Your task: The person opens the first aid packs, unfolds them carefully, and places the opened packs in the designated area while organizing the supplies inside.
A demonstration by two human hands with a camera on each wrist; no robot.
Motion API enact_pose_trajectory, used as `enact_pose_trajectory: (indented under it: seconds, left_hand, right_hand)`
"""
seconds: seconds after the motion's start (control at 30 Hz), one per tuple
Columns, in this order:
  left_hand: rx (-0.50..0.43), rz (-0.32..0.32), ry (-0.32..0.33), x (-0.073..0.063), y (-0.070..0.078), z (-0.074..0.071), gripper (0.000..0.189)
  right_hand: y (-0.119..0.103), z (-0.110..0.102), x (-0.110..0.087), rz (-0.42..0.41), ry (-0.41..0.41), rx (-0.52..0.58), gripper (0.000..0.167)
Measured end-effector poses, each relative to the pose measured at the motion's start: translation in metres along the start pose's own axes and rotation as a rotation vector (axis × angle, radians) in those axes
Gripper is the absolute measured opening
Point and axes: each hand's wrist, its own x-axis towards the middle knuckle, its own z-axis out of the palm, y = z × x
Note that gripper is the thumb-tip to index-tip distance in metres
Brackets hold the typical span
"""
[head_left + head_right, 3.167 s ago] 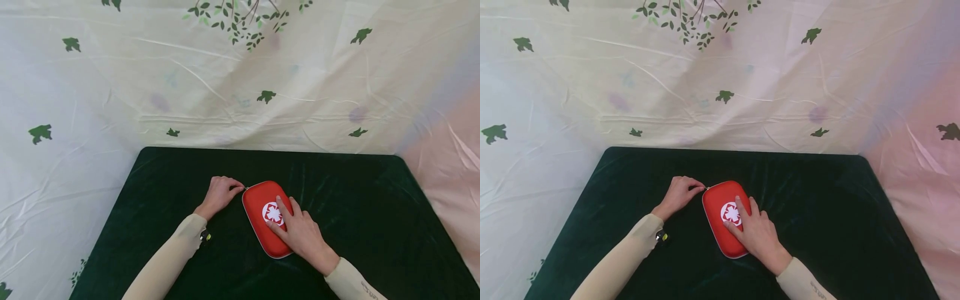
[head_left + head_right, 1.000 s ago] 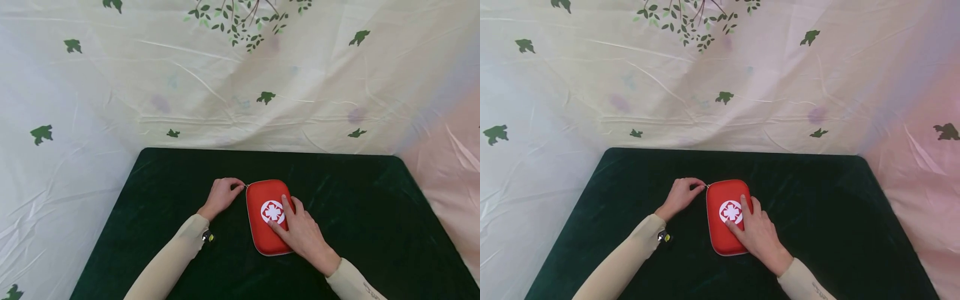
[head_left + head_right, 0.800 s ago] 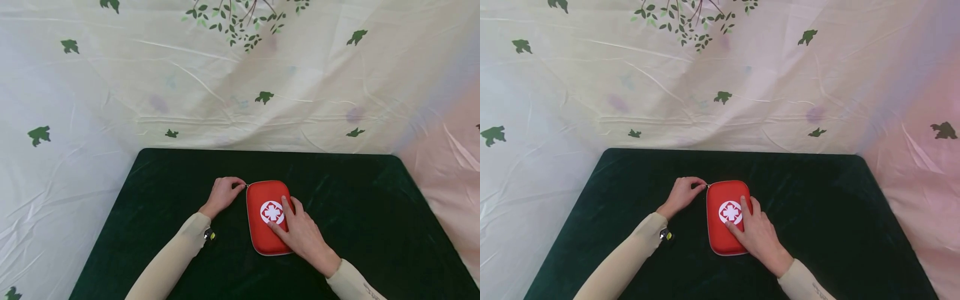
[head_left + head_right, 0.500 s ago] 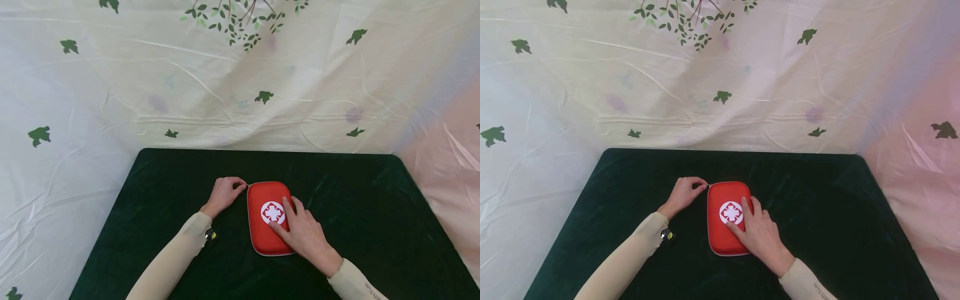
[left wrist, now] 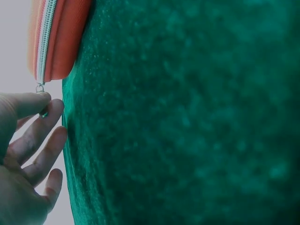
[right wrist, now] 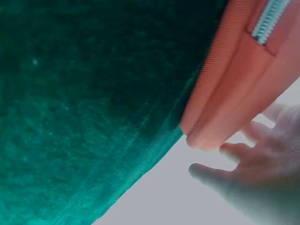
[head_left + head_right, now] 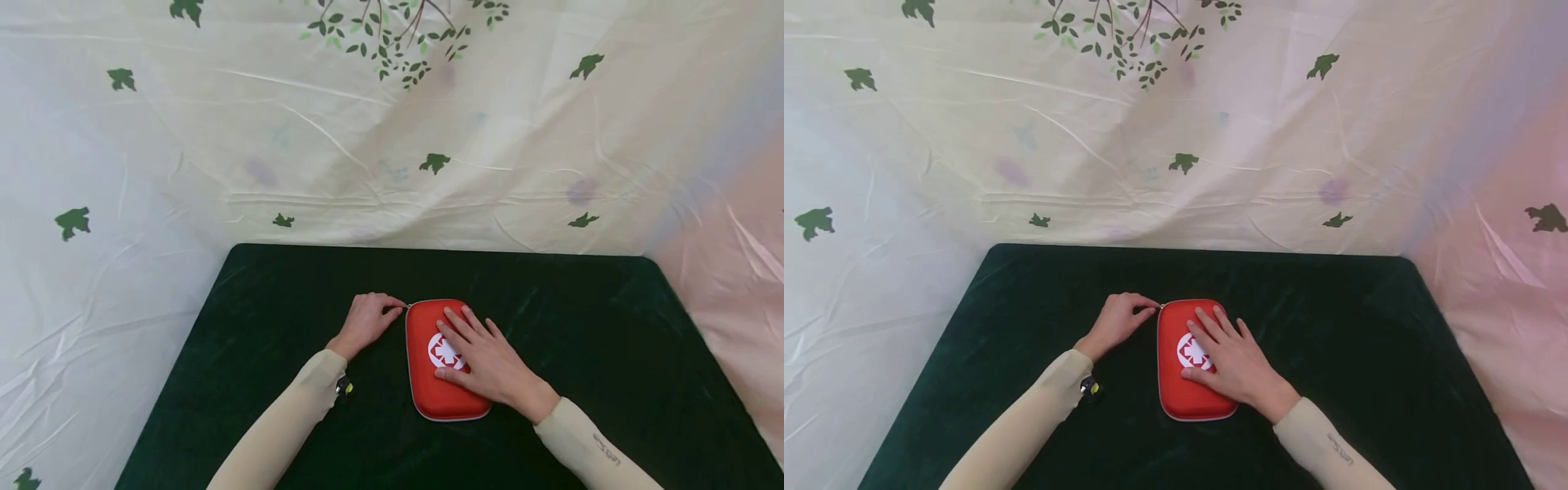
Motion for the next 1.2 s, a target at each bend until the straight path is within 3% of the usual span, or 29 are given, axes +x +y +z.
enact_pose_trajectory:
  seconds: [0.37, 1.2]
  left_hand:
    - [0.072, 0.043, 0.002, -0.002, -0.001, -0.002, 0.019]
    - [0.12, 0.092, -0.026, -0.013, -0.004, -0.009, 0.018]
  right_hand:
    - [0.003, 0.004, 0.001, 0.011, -0.025, 0.0, 0.092]
    - [-0.002, 0.004, 0.001, 0.042, -0.059, 0.038, 0.092]
